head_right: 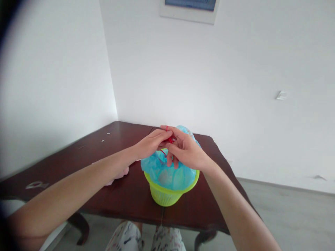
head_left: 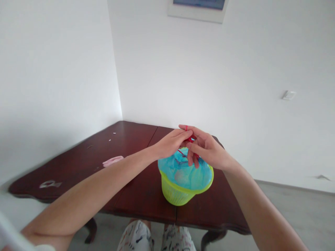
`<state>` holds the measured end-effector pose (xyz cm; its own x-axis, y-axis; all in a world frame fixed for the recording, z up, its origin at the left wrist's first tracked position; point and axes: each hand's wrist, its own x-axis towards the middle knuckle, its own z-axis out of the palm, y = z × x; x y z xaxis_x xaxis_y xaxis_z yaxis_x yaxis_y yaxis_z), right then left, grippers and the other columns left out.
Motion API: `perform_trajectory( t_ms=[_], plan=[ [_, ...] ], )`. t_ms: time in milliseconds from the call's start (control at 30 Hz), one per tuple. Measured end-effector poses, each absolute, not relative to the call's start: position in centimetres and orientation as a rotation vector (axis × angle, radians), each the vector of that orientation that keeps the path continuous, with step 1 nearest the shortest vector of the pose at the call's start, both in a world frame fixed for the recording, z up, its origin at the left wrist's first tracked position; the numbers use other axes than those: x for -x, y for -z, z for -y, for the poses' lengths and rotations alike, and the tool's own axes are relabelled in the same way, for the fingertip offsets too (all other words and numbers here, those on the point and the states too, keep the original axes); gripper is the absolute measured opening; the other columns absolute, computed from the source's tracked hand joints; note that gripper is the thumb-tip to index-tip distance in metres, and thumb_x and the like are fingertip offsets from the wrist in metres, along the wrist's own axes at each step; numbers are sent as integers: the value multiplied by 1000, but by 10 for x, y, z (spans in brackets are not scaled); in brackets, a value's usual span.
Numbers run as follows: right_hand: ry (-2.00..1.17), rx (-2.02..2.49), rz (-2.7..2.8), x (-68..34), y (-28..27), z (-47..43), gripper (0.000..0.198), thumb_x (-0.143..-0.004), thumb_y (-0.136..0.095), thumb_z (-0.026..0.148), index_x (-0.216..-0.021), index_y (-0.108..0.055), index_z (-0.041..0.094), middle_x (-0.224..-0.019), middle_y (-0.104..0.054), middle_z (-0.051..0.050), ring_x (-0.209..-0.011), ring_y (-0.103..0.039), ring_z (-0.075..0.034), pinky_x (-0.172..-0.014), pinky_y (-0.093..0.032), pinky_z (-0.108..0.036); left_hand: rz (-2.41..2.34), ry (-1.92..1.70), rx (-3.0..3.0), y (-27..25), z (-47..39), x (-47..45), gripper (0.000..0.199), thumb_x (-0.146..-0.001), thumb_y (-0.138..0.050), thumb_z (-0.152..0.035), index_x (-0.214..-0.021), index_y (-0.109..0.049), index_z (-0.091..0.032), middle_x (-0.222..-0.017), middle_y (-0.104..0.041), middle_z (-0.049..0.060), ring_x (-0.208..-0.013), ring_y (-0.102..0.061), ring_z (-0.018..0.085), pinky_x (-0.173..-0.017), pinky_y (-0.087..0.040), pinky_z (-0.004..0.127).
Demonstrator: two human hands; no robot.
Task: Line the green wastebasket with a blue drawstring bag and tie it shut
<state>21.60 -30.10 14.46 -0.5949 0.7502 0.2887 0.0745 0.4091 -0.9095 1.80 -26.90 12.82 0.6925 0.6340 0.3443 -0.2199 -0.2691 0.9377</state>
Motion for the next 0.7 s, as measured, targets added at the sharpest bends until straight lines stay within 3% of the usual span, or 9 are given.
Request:
perform_trajectory(
  t_ms=[67,133,200,267,367,500,700],
  plan=[
    [-1232,711,1941,-218,-141,299,82,-113,-77,44,-186,-48,21,-68,-81,3,-54,-78,-20,-49,-62,-26,-357,-856,-1660,-125,267,-17,63,-110,-69,-82,-94,-72,-22,-75,-81,9,-71,-81,25,-73,-64,36],
    [-1218,714,1899,-219,-136,296,73,-113,-79,53,-176,-63,20,-69,-82,0,-56,-80,-21,-53,-66,-30,-426,-898,-1696,-119,265,-16,63,-108,-71,-84,-92,-70,-23,-74,-78,6,-73,-77,23,-72,-61,35],
    [-1143,708,1838,-220,-131,293,63,-108,-85,63,-152,-83,19,-73,-85,-3,-63,-84,-24,-60,-72,-36,-503,-950,-1737,-114,263,-14,64,-107,-72,-85,-91,-69,-24,-75,-74,5,-73,-72,21,-67,-56,33],
    [-973,719,1765,-222,-126,291,52,-102,-91,67,-123,-91,19,-76,-85,-6,-67,-85,-25,-65,-73,-38,-540,-997,-1759,-111,261,-12,63,-106,-73,-86,-93,-71,-24,-74,-68,2,-71,-65,20,-62,-48,31],
    [-658,736,1625,-225,-123,289,45,-99,-95,66,-98,-84,22,-75,-82,-4,-65,-80,-22,-64,-68,-36,-580,-1041,-1770,-110,260,-9,65,-109,-70,-85,-90,-69,-23,-68,-53,-3,-61,-47,15,-56,-35,29],
    [-499,837,1659,-227,-118,286,46,-96,-100,64,-105,-80,24,-88,-81,-2,-70,-73,-17,-58,-56,-29,-632,-1089,-1761,-112,258,-5,67,-114,-64,-82,-85,-64,-22,-68,-47,-4,-57,-32,12,-52,-22,29],
    [-347,862,1801,-223,-111,289,45,-119,-73,52,-85,-69,23,-73,-62,2,-65,-53,-15,-62,-41,-32,-572,-1054,-1697,-114,263,-7,70,-116,-61,-82,-86,-69,-20,-69,-52,-3,-55,-31,10,-51,-19,29]
  ],
)
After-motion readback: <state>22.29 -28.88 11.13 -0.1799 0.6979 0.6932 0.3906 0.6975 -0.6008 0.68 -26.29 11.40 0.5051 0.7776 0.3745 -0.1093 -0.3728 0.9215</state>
